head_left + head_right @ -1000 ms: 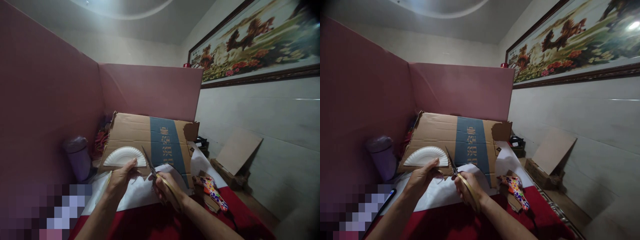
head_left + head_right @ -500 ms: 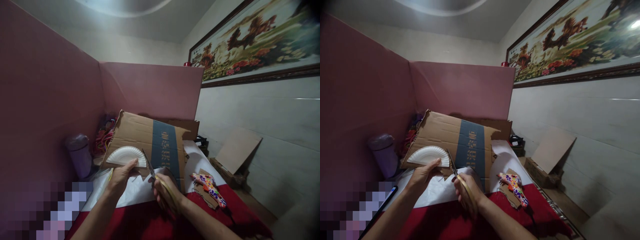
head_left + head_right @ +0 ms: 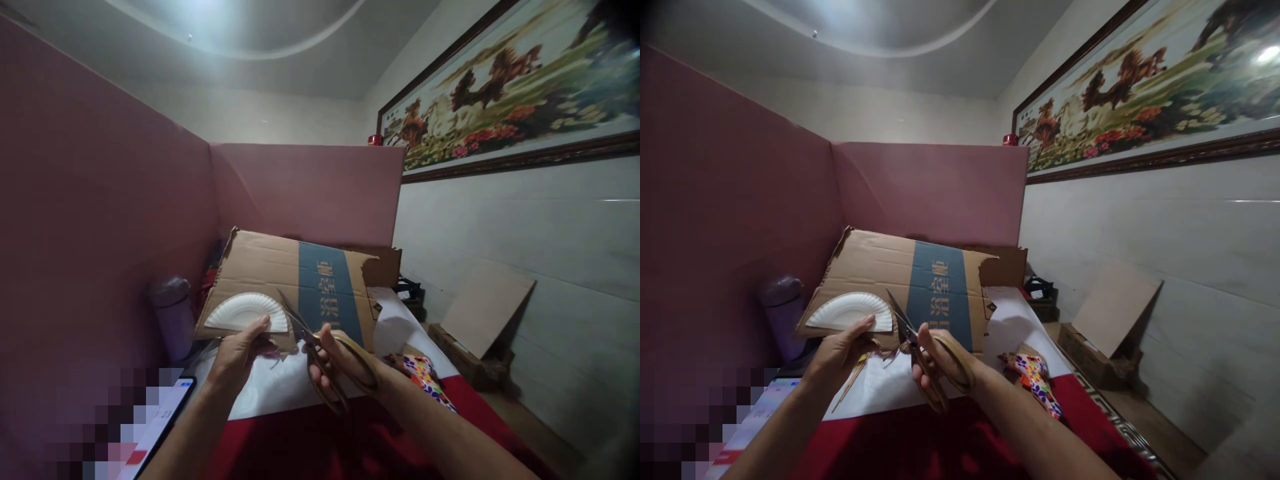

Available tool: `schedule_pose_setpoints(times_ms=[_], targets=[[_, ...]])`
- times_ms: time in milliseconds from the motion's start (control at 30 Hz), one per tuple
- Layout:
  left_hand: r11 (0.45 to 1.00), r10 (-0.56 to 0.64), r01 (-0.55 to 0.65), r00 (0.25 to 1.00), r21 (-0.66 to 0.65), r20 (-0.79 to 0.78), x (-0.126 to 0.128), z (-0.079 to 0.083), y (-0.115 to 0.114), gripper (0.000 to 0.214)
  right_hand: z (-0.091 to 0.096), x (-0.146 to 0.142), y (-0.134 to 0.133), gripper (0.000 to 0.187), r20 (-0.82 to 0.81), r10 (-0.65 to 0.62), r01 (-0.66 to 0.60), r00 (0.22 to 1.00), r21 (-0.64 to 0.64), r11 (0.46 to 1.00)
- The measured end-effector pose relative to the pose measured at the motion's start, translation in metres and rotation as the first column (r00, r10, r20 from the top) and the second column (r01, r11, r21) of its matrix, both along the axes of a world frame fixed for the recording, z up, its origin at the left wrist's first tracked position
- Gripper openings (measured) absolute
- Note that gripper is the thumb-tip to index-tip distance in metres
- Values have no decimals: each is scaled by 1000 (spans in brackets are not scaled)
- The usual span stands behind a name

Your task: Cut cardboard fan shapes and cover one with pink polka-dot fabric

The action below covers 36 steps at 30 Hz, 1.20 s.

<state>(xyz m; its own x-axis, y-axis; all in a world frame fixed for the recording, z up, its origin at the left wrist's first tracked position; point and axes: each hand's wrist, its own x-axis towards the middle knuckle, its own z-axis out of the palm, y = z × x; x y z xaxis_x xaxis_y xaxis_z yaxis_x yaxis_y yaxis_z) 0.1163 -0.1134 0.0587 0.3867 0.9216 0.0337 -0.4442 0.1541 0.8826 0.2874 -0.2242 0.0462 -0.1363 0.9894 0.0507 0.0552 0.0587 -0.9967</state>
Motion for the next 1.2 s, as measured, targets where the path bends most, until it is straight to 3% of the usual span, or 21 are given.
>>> schedule_pose_setpoints(times_ms=[133,300,500,633,833,1067,1133,1200], targets=[[999,27,-28,999,-20,-27,-3,1,0,22,4,-6,11,80,52,-24,25,998,-24,999],[999,42,-39,987,22,-153,-4,-5,4,25,20,-4,18,80,-24,13,-19,1000,-296,955],[998,58,-58,998,-5,-9,-2,-6,1,24,35,5,19,78,91,61,-42,994,-193,980],[1000,10,-11,1000,-27,-27,-4,-7,3,23,22,-3,21,78,111,-11,24,994,-115,993],[999,36,-37,999,-24,-33,-4,-10,1,26,-10,-16,26,65,35,-144,145,989,-38,989],[1000,-26,26,999,9,-20,-4,-34,3,27,-42,-21,29,53,191,-276,257,942,120,959],[1000,-13,13,1000,-6,-17,-4,-39,7,28,-43,-23,31,53,234,-289,270,928,111,956],[1000,-7,7,1000,-13,-10,-5,-41,10,28,-37,-23,30,56,225,-260,263,939,16,965]])
